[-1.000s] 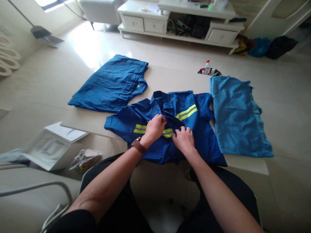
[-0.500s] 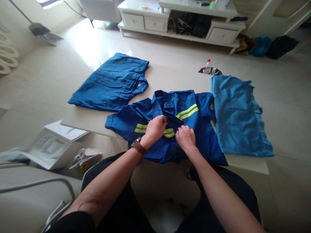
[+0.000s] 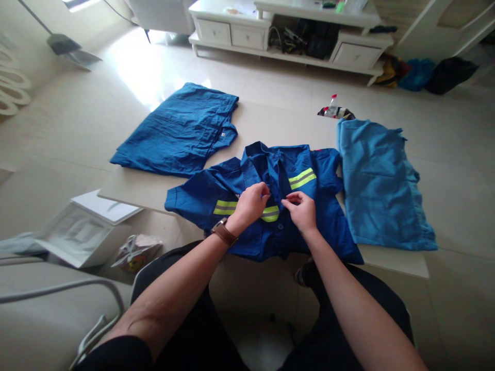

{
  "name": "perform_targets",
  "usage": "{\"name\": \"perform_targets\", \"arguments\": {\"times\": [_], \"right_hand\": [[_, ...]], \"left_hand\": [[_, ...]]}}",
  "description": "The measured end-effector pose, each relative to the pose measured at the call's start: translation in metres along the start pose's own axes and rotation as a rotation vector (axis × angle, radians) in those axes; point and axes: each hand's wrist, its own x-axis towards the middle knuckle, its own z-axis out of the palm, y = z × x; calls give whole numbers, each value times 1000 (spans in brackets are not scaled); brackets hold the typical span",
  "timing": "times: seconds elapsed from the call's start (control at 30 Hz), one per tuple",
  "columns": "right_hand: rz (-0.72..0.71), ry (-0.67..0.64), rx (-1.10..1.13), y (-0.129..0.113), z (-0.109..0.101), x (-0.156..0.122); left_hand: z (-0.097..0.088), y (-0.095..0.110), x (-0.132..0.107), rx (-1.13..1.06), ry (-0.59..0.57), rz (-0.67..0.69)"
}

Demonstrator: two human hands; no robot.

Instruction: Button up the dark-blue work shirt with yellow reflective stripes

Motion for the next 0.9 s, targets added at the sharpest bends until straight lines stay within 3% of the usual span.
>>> {"name": "perform_targets", "arguments": {"times": [0.17, 0.43, 0.7, 0.8, 0.9], "right_hand": [[126, -24, 383, -1, 8, 3], [187, -69, 490, 0, 12, 1], [91, -31, 359, -1, 12, 0], [2, 21, 165, -2, 8, 0], [-32, -22, -121, -5, 5, -5]], "left_hand": [[4, 0, 3, -100, 14, 53], [15, 2, 6, -219, 22, 100], [18, 3, 4, -210, 35, 154], [17, 3, 5, -207, 57, 129], [16, 3, 6, -195, 54, 108]]}}
